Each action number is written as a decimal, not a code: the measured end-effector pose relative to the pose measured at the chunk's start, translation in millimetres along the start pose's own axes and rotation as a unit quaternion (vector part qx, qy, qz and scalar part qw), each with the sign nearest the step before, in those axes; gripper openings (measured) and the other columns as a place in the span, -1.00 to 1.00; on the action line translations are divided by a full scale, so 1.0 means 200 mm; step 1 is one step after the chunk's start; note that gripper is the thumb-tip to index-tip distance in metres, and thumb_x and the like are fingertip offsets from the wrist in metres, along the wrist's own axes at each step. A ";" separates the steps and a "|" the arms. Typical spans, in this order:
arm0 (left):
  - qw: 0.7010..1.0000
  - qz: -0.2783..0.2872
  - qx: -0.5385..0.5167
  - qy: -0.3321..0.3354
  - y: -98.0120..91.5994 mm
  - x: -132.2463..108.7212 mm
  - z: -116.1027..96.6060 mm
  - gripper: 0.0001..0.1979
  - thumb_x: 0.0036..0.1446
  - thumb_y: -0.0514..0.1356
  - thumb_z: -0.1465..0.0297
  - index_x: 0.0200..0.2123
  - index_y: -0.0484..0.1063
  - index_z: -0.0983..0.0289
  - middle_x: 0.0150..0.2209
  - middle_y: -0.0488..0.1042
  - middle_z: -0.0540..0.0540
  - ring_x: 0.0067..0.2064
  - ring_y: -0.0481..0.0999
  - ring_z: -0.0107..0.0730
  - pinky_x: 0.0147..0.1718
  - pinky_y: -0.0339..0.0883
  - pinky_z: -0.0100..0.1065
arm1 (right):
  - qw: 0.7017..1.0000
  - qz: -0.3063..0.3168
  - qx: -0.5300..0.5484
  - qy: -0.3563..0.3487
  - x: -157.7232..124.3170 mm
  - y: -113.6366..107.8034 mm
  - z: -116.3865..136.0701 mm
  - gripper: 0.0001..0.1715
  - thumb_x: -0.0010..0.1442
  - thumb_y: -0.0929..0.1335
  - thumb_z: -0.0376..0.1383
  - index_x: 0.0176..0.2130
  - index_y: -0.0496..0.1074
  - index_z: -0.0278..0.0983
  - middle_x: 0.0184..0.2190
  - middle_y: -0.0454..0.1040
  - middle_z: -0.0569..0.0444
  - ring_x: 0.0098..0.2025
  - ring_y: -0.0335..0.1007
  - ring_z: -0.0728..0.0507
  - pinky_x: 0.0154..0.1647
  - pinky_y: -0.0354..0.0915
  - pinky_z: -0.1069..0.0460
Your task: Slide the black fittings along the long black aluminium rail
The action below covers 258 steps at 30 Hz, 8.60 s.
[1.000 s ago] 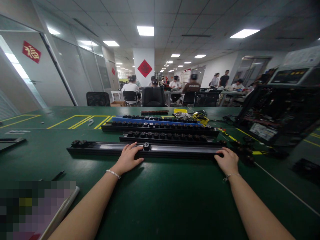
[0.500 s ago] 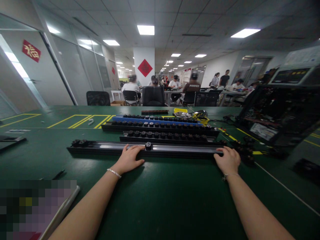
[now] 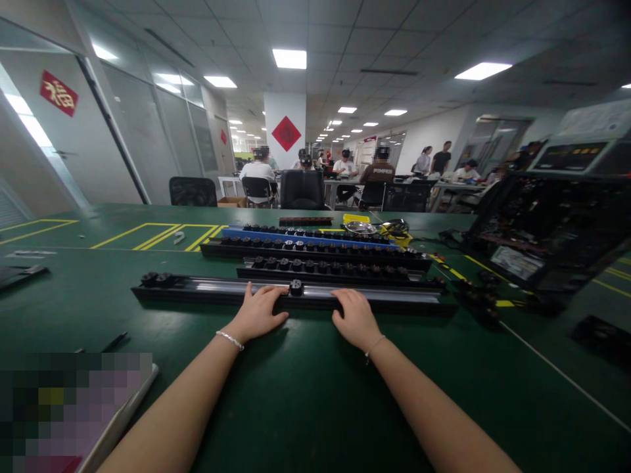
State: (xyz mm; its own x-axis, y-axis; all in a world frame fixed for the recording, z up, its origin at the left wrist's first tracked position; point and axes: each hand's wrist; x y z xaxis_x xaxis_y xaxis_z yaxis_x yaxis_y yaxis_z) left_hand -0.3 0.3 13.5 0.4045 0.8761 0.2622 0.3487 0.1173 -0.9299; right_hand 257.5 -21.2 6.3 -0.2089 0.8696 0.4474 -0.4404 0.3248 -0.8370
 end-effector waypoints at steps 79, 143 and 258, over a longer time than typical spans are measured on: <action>1.000 0.002 0.012 0.015 0.02 0.00 0.01 -0.50 0.05 0.14 0.21 0.09 0.23 0.09 0.11 0.37 0.10 0.19 0.24 -0.11 0.20 -0.50 0.24 | 0.994 -0.040 -0.051 0.091 0.06 0.15 0.17 -0.60 0.02 0.23 -0.40 -0.13 0.43 -0.22 -0.13 0.48 -0.01 0.10 0.16 -0.20 0.24 -0.23 -0.17; 1.000 0.014 0.000 -0.001 0.01 0.01 0.02 -0.53 0.07 0.12 0.17 0.07 0.25 0.06 0.09 0.38 0.08 0.21 0.21 -0.16 0.21 -0.48 0.23 | 0.966 -0.093 -0.066 0.231 0.13 0.12 0.16 -0.71 0.14 0.24 -0.15 -0.31 0.41 -0.29 -0.29 0.49 -0.05 -0.17 0.34 -0.17 0.01 -0.01 -0.05; 1.000 0.011 0.006 -0.007 0.01 0.00 0.01 -0.54 0.07 0.12 0.23 0.08 0.24 0.09 0.10 0.39 0.05 0.20 0.23 -0.15 0.21 -0.51 0.23 | 0.957 -0.062 -0.103 0.265 0.06 -0.06 -0.11 -0.70 0.12 0.22 -0.11 -0.37 0.38 -0.26 -0.33 0.48 0.03 -0.21 0.36 -0.15 -0.15 0.03 -0.04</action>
State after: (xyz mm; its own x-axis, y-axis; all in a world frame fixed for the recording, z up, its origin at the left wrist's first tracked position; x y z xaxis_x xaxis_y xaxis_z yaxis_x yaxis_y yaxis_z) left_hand -0.8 1.3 11.7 0.4007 0.8847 0.2382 0.3302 0.1031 -0.9383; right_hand 279.7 -6.9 15.4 0.3302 0.8681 0.3706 -0.2403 0.4569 -0.8564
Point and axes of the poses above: each hand's wrist, its own x-axis towards the middle knuckle, its own y-axis out of the palm, z = x × y
